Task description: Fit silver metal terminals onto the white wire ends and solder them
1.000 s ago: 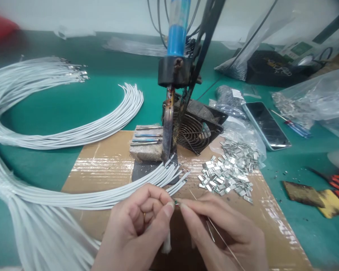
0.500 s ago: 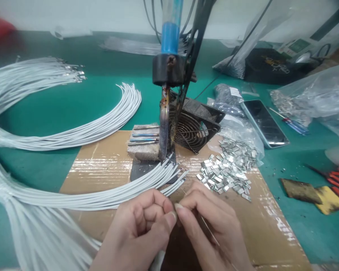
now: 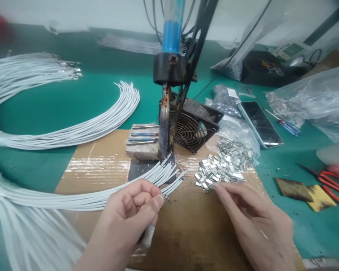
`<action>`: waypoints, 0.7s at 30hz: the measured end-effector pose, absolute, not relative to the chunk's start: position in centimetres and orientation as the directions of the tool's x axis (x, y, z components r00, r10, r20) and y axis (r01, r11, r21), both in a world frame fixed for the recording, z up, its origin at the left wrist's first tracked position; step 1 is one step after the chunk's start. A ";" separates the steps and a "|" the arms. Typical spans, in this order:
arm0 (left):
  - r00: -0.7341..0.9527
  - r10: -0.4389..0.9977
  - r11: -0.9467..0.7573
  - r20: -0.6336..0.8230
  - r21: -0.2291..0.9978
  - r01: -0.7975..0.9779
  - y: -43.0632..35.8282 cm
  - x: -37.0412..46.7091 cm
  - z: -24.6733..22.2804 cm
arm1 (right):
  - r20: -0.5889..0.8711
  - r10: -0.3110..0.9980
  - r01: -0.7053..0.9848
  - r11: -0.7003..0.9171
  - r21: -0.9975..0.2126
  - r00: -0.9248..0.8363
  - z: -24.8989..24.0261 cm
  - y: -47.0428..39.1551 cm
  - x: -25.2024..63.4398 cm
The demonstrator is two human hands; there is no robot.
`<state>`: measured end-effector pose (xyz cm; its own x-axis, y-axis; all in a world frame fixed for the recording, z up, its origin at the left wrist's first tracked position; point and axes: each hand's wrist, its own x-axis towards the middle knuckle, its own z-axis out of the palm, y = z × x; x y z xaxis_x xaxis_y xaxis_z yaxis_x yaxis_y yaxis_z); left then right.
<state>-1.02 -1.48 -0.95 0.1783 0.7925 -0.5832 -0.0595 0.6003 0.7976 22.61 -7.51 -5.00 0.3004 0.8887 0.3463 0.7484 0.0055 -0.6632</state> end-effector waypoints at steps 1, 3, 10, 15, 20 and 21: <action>0.185 0.794 0.598 -0.579 0.799 -0.068 -1.5 -1.2 -1.1 | 0.341 0.899 0.772 0.004 -0.636 0.276 -5.3 -7.5 23.0; 0.199 0.798 0.592 -0.569 0.801 -0.086 -1.4 -1.2 -1.2 | 0.344 0.906 0.810 0.003 -0.586 0.246 -6.0 -7.5 23.1; 0.103 0.798 0.601 -0.594 0.797 -0.063 -1.5 -0.5 -0.1 | 0.362 0.921 0.854 0.067 -0.517 0.146 -5.9 -7.4 22.7; 0.173 0.813 0.575 -0.556 0.814 -0.082 -1.7 -0.8 -0.4 | 0.274 0.959 0.838 0.093 -0.538 0.070 -5.6 -7.9 24.0; 0.142 0.825 0.559 -0.547 0.827 -0.061 -1.9 -0.4 -0.1 | 0.155 0.978 0.679 0.021 -0.734 0.138 -5.1 -8.1 23.0; 0.115 0.827 0.559 -0.551 0.828 -0.054 -2.0 -0.4 0.0 | 0.101 0.981 0.585 -0.015 -0.811 0.165 -4.7 -8.1 22.3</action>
<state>-0.39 -1.99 -0.03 0.1146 0.8268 -0.5506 -0.0538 0.5586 0.8277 22.33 -8.12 -4.70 0.1649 0.9812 0.1006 0.5854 -0.0153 -0.8106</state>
